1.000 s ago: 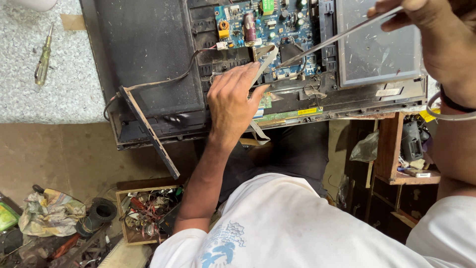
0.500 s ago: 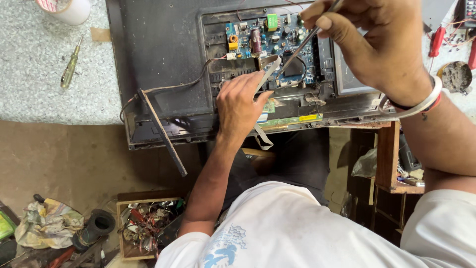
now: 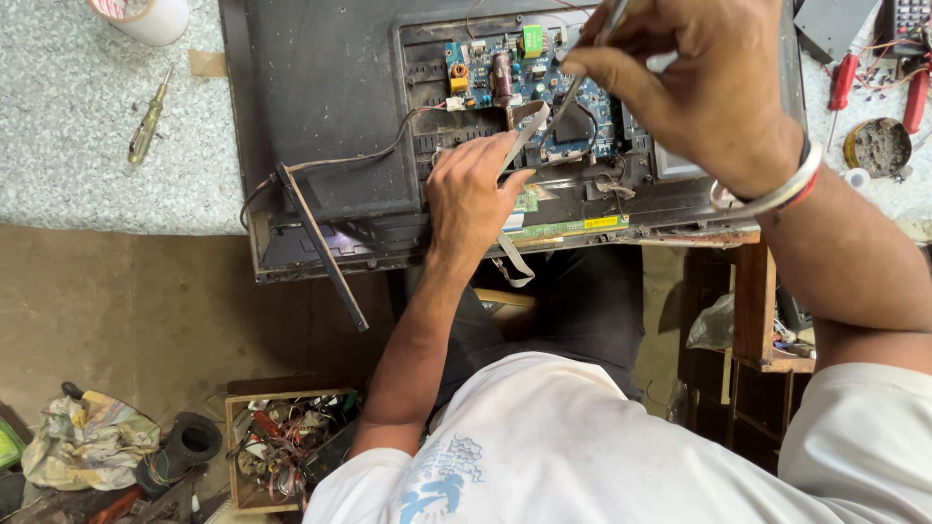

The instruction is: The person repairs a television lying face-down on a workbench, using a screwdriver to unscrew and adjust components on the exposed mainboard. They briefly reach into a lower shelf to retrieve a small part, then continue prying and repositioning the board and its connectors by hand and with the screwdriver.

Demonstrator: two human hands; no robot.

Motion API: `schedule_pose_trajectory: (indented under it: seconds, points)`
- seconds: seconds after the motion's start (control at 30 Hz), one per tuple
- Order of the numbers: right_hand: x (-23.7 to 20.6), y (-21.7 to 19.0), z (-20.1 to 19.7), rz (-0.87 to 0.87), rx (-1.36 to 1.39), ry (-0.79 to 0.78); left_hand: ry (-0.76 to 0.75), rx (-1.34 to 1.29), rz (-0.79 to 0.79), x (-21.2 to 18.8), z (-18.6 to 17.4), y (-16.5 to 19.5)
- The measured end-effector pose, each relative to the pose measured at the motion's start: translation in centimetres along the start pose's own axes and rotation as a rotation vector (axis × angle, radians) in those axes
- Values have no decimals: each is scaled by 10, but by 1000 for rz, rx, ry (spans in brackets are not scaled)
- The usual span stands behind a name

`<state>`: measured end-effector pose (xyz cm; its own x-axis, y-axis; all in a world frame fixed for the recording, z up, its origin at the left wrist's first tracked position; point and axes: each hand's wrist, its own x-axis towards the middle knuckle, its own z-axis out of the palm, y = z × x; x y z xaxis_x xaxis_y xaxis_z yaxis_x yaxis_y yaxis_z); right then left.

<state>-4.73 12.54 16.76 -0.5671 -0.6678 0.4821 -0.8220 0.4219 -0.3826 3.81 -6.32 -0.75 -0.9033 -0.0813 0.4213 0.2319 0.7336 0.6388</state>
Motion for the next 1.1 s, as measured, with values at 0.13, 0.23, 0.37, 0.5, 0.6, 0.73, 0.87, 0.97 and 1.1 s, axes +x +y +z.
schedule_pose_trajectory:
  seconds: [0.13, 0.23, 0.37, 0.5, 0.6, 0.73, 0.87, 0.97, 1.1]
  points:
    - [0, 8, 3, 83, 263, -43, -11, -1, 0, 0, 0, 0]
    - [-4, 12, 3, 126, 346, -55, -17, -1, -8, 1, -1, 2]
    - [-11, 12, 4, 122, 315, 1, -22, -8, -16, 3, -4, 5]
    - [-14, 11, 5, 44, 236, 90, -43, -14, -40, 4, -7, 7]
    - [-14, 10, 4, 8, 214, 125, -33, -14, -45, 5, -6, 9]
    - [-11, 8, 2, 23, 341, 22, -40, -24, -53, 6, -7, 9]
    - [-6, 7, -1, 102, 398, -56, -60, -44, -58, 8, -12, 13]
    - [-7, 4, -4, 85, 264, -47, -16, -140, -77, 12, -14, 19]
    - [-16, -1, -7, 49, 219, -7, 34, -58, 78, 18, -11, 22]
